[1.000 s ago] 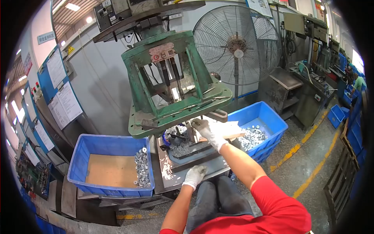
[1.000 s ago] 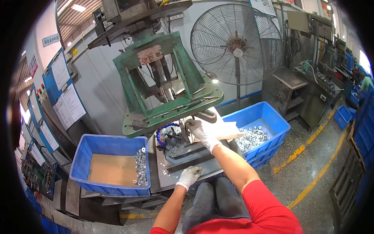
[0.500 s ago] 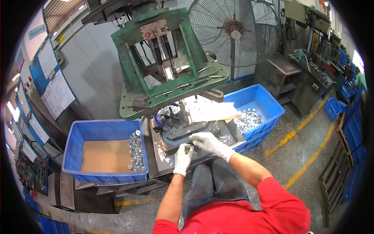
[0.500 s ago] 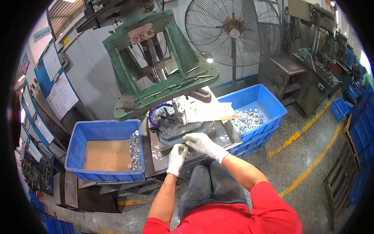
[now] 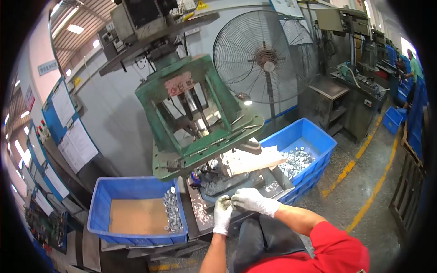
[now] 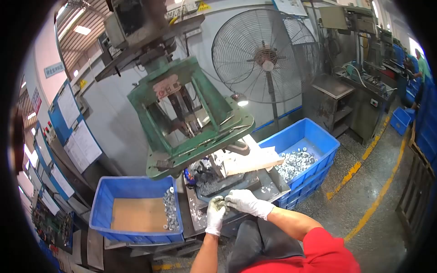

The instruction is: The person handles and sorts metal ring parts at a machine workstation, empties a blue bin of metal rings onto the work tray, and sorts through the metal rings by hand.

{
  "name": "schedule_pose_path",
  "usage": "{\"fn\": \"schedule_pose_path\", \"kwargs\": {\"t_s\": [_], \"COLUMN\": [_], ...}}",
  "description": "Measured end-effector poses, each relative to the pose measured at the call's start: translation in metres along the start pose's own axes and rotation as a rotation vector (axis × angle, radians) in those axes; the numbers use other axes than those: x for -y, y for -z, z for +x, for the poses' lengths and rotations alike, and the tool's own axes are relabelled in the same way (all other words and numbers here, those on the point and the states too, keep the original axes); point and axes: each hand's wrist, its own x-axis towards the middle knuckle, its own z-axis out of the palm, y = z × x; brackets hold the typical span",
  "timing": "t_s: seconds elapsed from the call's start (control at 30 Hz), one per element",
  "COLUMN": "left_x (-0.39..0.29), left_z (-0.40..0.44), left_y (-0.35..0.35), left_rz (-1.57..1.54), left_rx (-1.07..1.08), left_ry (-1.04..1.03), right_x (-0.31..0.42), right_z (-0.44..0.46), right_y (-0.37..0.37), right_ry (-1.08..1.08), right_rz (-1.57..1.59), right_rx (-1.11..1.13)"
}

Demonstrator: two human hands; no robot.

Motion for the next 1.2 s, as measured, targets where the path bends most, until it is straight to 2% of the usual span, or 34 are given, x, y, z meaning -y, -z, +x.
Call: {"fn": "schedule_pose_path", "kwargs": {"t_s": [0.07, 0.1, 0.17, 0.23, 0.27, 0.37, 0.5, 0.6, 0.7, 0.83, 0.97, 1.0, 1.1, 1.17, 1.2], "left_x": [-0.012, -0.01, -0.002, 0.003, 0.003, 0.001, -0.005, -0.007, -0.006, -0.004, -0.003, -0.005, 0.003, -0.002, -0.006], "left_z": [-0.006, -0.008, -0.004, -0.002, -0.004, -0.008, -0.009, -0.01, -0.011, -0.009, -0.01, -0.011, -0.009, -0.014, -0.016], "left_y": [-0.01, -0.011, -0.01, -0.009, -0.013, -0.014, -0.018, -0.02, -0.021, -0.018, -0.019, -0.018, -0.015, -0.017, -0.017], "left_rz": [-0.104, -0.119, 0.084, 0.382, 0.372, 0.488, 0.445, 0.541, 0.567, 0.584, 0.561, 0.552, 0.502, 0.477, 0.464], "left_rx": [-0.001, -0.005, -0.019, -0.004, -0.013, 0.005, 0.004, 0.006, -0.039, -0.04, -0.036, -0.046, -0.088, -0.079, -0.079], "left_ry": [-0.024, -0.062, -0.041, -0.097, -0.078, -0.115, -0.095, -0.119, -0.132, -0.123, -0.149, -0.161, -0.22, -0.272, -0.292], "right_x": [-0.003, -0.002, -0.004, -0.003, -0.002, -0.018, -0.029, -0.046, -0.049, -0.06, -0.065, -0.078, -0.013, -0.001, 0.011], "right_z": [0.008, 0.022, 0.046, 0.072, 0.079, 0.087, 0.094, 0.101, 0.113, 0.127, 0.118, 0.109, 0.085, 0.058, 0.044], "right_y": [0.002, 0.013, 0.028, 0.047, 0.051, 0.036, 0.035, 0.021, 0.02, 0.012, 0.008, -0.007, 0.021, 0.006, 0.004], "right_ry": [-0.001, -0.07, -0.695, -0.68, -0.671, -0.457, -0.527, -0.383, -0.575, -0.563, -0.579, -0.481, -0.682, -0.358, -0.313], "right_rz": [0.108, 0.221, 0.655, 0.621, 0.603, 0.435, 0.441, 0.29, 0.576, 0.583, 0.478, 0.379, 0.304, 0.334, 0.339], "right_rx": [-0.152, -0.264, -0.215, -0.258, -0.282, -0.275, -0.137, -0.15, -0.184, -0.204, -0.208, -0.262, -0.343, -0.426, -0.379]}}
